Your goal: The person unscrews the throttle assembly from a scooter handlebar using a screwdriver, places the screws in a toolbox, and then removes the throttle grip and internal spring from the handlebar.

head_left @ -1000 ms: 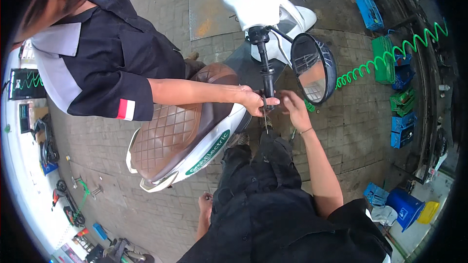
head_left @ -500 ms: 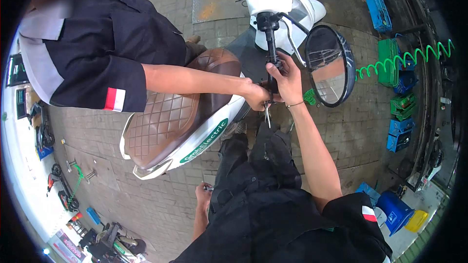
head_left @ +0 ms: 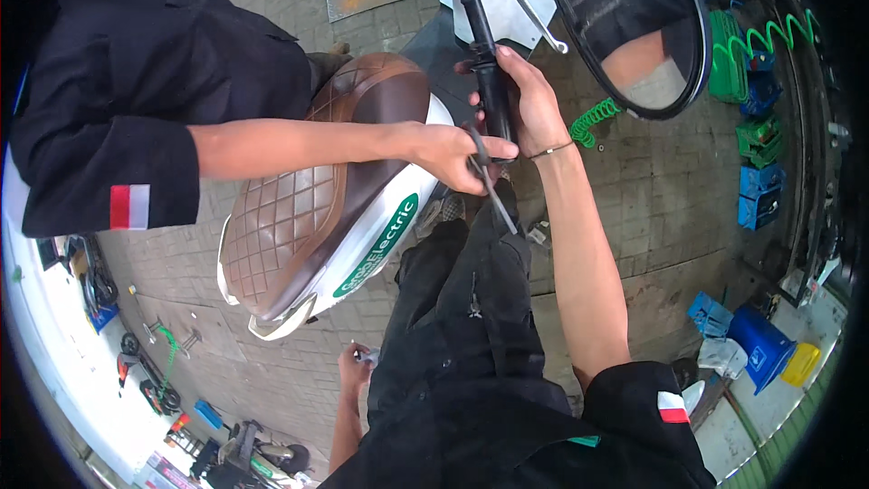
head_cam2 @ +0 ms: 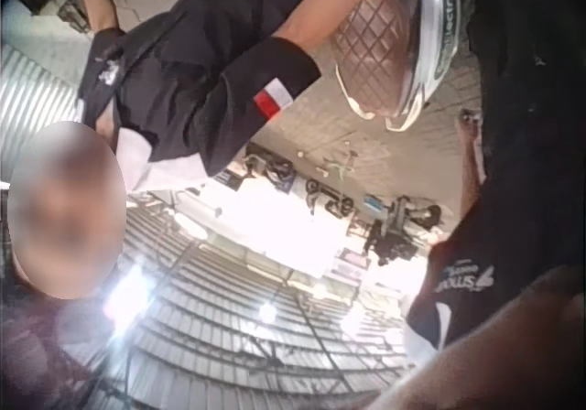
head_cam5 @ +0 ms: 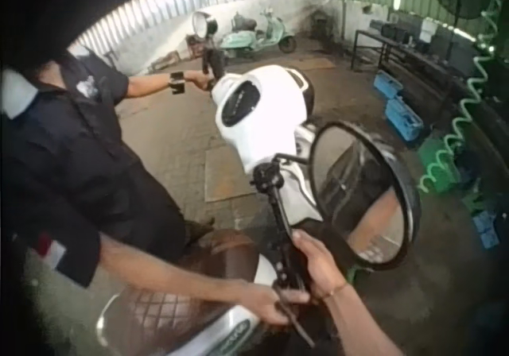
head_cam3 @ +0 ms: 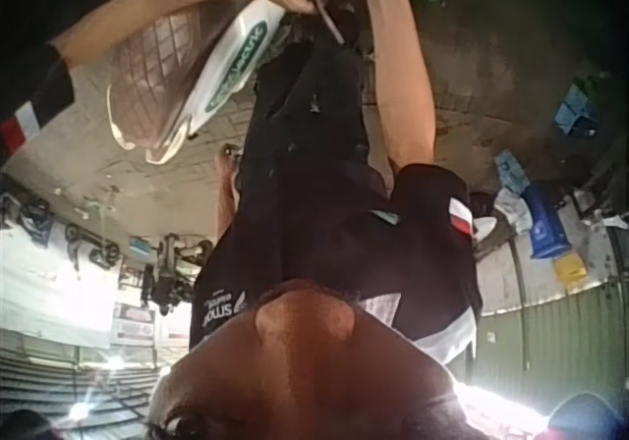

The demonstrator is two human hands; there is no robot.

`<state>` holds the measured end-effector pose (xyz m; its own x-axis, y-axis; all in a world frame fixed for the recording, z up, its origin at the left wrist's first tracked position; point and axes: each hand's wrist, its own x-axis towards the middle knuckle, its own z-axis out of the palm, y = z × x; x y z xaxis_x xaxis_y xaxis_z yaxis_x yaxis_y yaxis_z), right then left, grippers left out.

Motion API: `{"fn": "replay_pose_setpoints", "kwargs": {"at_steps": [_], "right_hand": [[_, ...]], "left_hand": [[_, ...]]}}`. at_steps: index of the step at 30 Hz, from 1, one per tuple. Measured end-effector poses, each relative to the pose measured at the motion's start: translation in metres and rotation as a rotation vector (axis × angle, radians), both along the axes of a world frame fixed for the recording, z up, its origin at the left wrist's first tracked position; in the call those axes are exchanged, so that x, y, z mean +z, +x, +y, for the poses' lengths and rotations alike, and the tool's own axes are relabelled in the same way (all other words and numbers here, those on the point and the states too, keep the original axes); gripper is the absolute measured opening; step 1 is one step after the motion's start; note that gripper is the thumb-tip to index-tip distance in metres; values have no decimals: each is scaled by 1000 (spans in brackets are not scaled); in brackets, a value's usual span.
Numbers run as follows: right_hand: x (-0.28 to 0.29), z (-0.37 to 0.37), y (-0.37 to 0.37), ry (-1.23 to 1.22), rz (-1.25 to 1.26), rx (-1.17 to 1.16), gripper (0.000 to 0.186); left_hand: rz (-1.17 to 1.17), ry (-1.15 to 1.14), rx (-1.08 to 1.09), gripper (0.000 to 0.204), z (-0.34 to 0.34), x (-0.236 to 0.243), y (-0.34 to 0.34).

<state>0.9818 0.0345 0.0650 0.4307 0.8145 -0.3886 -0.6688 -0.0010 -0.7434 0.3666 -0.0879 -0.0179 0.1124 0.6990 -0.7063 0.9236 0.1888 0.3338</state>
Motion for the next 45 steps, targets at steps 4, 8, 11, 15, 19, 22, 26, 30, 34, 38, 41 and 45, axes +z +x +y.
{"fn": "replay_pose_setpoints", "kwargs": {"at_steps": [4,8,11,15,19,22,26,30,34,38,41,45], "right_hand": [[-3,3,-4,-5,69,33,39],[-7,1,-8,-36,7,43,41],[-7,-7,-12,-44,61,34,40],[-12,-17,-21,-38,104,21,39],[-17,-28,-29,1,127,-8,40],[-16,-36,-30,35,163,-14,41],[-15,-41,-34,135,203,-1,41],[-10,-44,-41,241,221,5,40],[-2,-43,-47,268,247,-38,36],[6,-39,-53,288,268,-128,35],[3,-39,-54,384,247,-136,34],[2,-38,-51,433,155,-154,38]], "left_hand": [[20,52,-115,26,13,-4,-28],[62,20,-164,27,32,1,-34],[85,-4,-190,27,41,3,-40],[109,-27,-238,28,55,1,-43],[137,-42,-267,30,68,0,-42],[142,-43,-286,30,78,-3,-34],[79,15,-285,30,86,-4,-27],[38,37,-336,29,90,-2,-19],[23,31,-366,28,89,-6,-24],[35,35,-336,27,81,-9,-29],[24,-14,-304,26,81,-11,-24],[72,-37,-302,27,85,-5,-7]]}}
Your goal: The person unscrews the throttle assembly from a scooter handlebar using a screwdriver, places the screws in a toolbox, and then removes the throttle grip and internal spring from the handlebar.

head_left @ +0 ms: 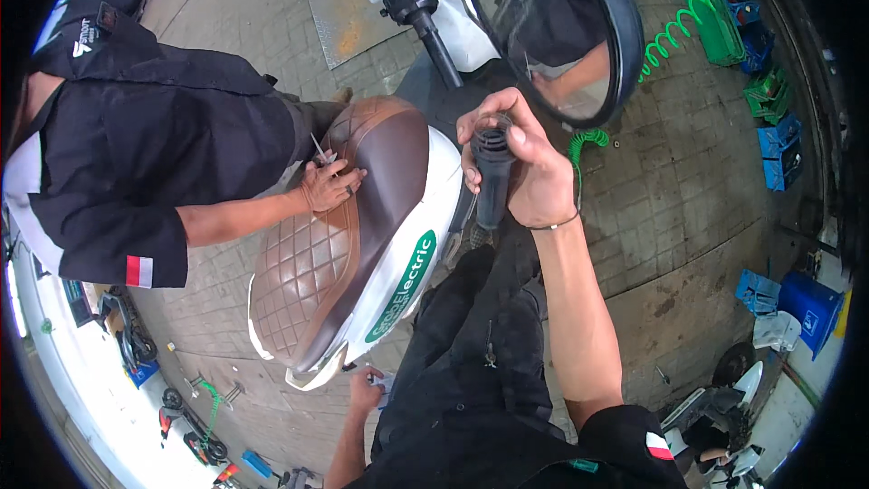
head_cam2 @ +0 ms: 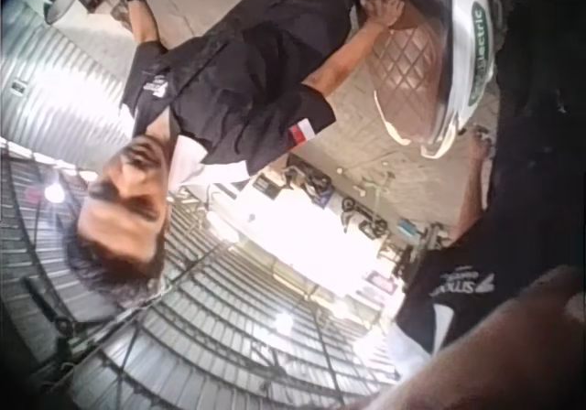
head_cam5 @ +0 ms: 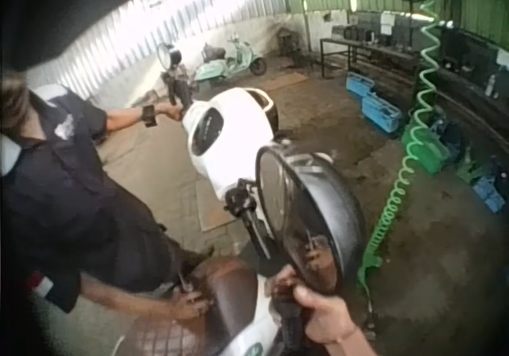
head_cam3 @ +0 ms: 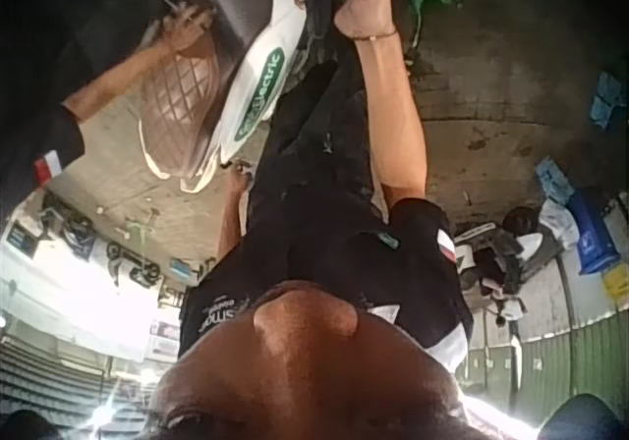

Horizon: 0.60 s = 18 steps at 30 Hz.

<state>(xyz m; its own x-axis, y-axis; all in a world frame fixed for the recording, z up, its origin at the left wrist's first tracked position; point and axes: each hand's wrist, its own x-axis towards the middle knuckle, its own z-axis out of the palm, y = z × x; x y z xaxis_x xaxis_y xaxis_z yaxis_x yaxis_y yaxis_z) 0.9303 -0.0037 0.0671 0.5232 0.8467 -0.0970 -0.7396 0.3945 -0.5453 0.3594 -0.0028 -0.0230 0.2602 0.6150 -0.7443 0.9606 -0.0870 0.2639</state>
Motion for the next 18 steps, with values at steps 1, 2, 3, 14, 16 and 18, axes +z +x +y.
{"fn": "replay_pose_setpoints", "kwargs": {"at_steps": [1,2,3,14,16,18], "right_hand": [[0,1,1,17,-73,-16,40],[1,2,2,34,-147,-33,43],[4,3,2,24,-118,-45,45],[12,1,4,92,-159,-6,52],[14,1,4,98,-169,-5,52],[18,1,5,140,-186,39,55]], "left_hand": [[17,-7,10,27,1,1,1],[18,-5,10,27,4,1,3],[17,-5,-2,28,6,1,4],[-9,-1,-29,30,16,-1,17],[17,-4,-34,30,15,-1,18],[3,17,-43,30,14,-1,17]]}}
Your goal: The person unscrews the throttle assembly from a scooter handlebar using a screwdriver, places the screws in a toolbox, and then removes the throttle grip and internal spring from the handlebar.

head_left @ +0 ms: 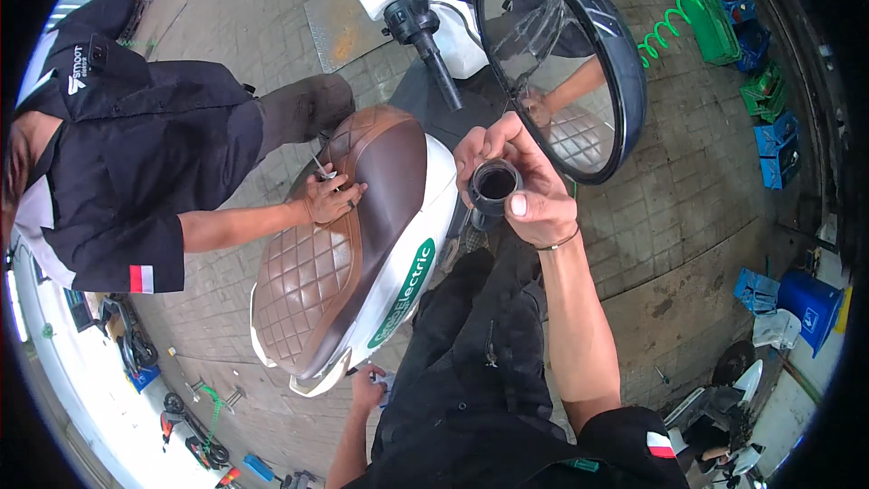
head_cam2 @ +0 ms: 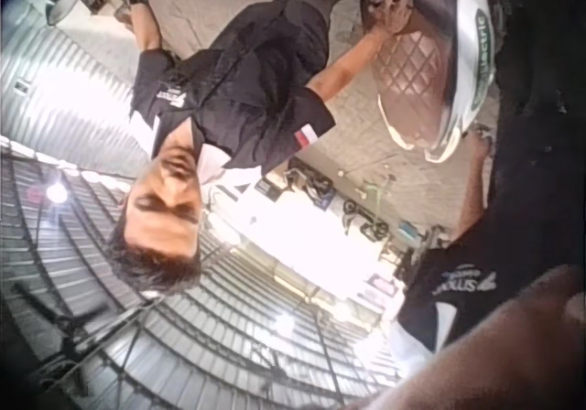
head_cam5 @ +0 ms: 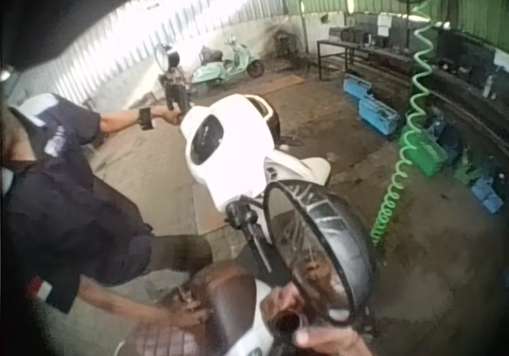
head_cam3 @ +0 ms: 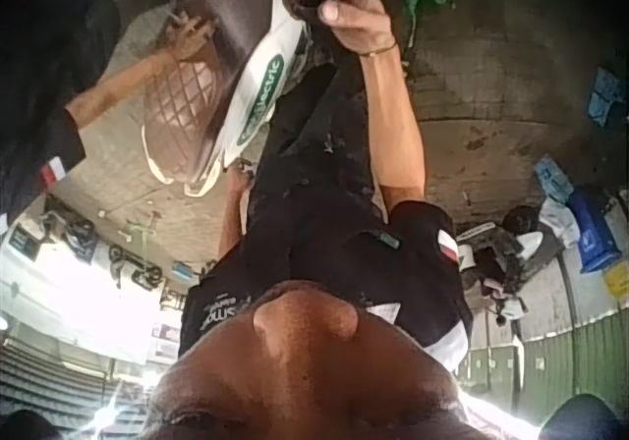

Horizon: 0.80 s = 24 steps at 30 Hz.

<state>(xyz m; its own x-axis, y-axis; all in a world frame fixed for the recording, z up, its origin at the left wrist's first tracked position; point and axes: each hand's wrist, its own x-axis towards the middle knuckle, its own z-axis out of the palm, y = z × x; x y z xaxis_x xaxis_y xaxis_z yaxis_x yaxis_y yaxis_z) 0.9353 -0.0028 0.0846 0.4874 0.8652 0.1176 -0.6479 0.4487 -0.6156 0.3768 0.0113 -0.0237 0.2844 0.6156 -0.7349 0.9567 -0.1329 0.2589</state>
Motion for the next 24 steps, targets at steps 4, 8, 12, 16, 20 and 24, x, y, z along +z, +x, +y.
{"fn": "replay_pose_setpoints", "kwargs": {"at_steps": [4,8,12,16,20,24], "right_hand": [[-1,-1,-1,-10,-40,-21,58],[-2,-3,2,8,-73,1,60],[-14,-11,-2,57,-23,24,66],[-18,-11,-12,-4,16,-28,69],[-13,-5,-20,-304,-26,-190,64],[-25,-1,-17,-368,-103,-290,52]], "left_hand": [[-8,-3,5,30,0,2,2],[-2,-28,33,29,0,-1,3],[-20,-37,56,29,-1,0,12],[3,-53,35,28,0,4,15],[3,-20,23,28,1,0,14],[-61,-13,31,29,1,-9,13]]}}
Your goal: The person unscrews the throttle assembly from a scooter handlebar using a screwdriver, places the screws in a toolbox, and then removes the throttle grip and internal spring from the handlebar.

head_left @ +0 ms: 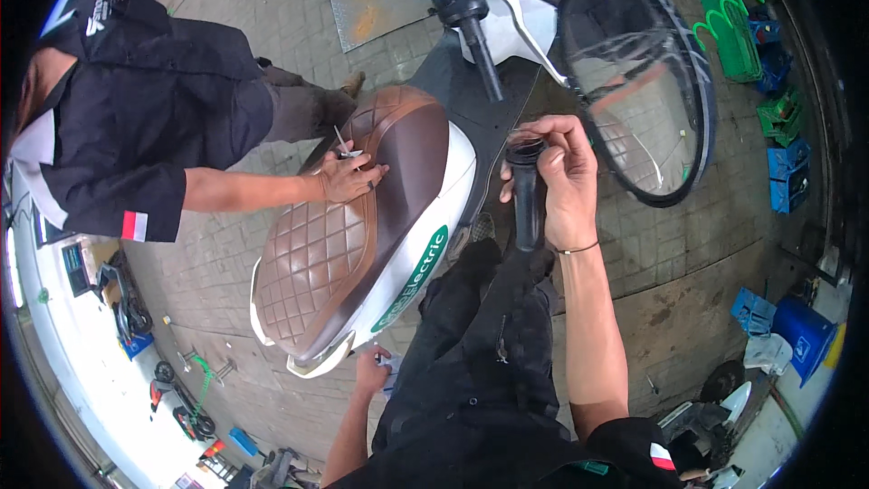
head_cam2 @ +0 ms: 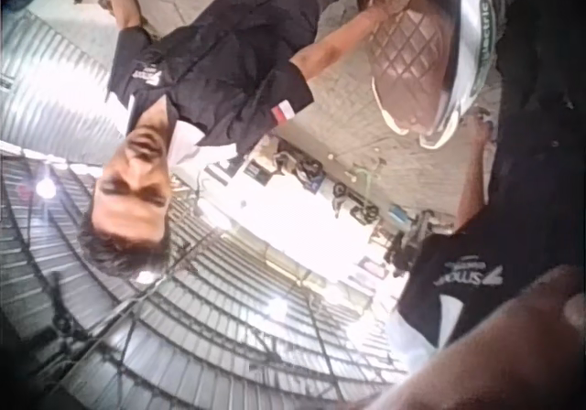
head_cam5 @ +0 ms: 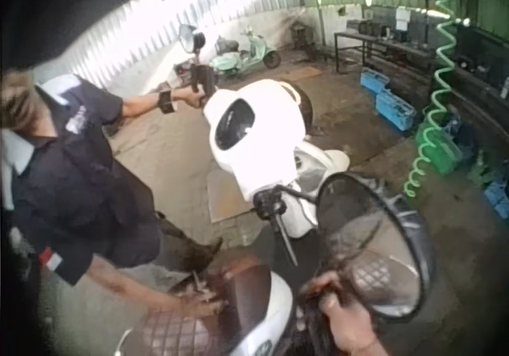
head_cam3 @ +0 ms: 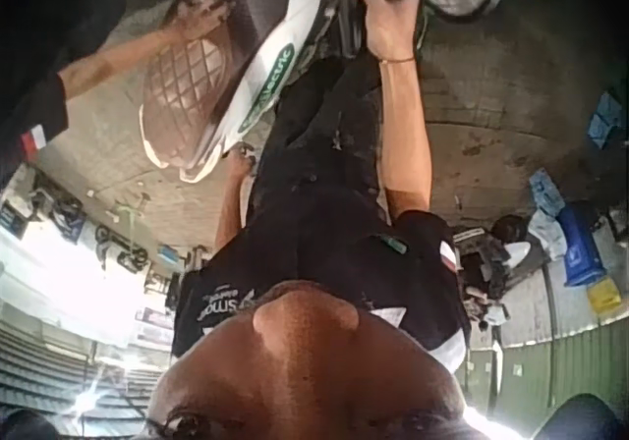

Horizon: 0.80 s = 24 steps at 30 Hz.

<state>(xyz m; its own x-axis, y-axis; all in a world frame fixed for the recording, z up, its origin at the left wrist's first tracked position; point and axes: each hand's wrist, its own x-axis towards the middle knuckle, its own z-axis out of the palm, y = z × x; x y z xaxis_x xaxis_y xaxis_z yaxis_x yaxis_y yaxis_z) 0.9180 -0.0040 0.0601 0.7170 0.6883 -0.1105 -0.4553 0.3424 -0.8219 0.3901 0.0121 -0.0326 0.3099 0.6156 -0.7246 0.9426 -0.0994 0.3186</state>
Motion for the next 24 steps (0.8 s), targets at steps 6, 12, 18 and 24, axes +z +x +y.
{"fn": "replay_pose_setpoints", "kwargs": {"at_steps": [6,12,18,24], "right_hand": [[-10,9,0,-65,-27,-70,43],[-12,31,13,-313,-81,-175,27],[-12,55,43,-742,-363,-74,40],[-7,54,65,-740,-640,11,42]], "left_hand": [[13,3,39,28,-5,-8,-10],[19,-38,90,30,-6,-17,-27],[-27,-53,115,29,-7,-24,-22],[-37,-8,168,30,-26,-34,-13]]}}
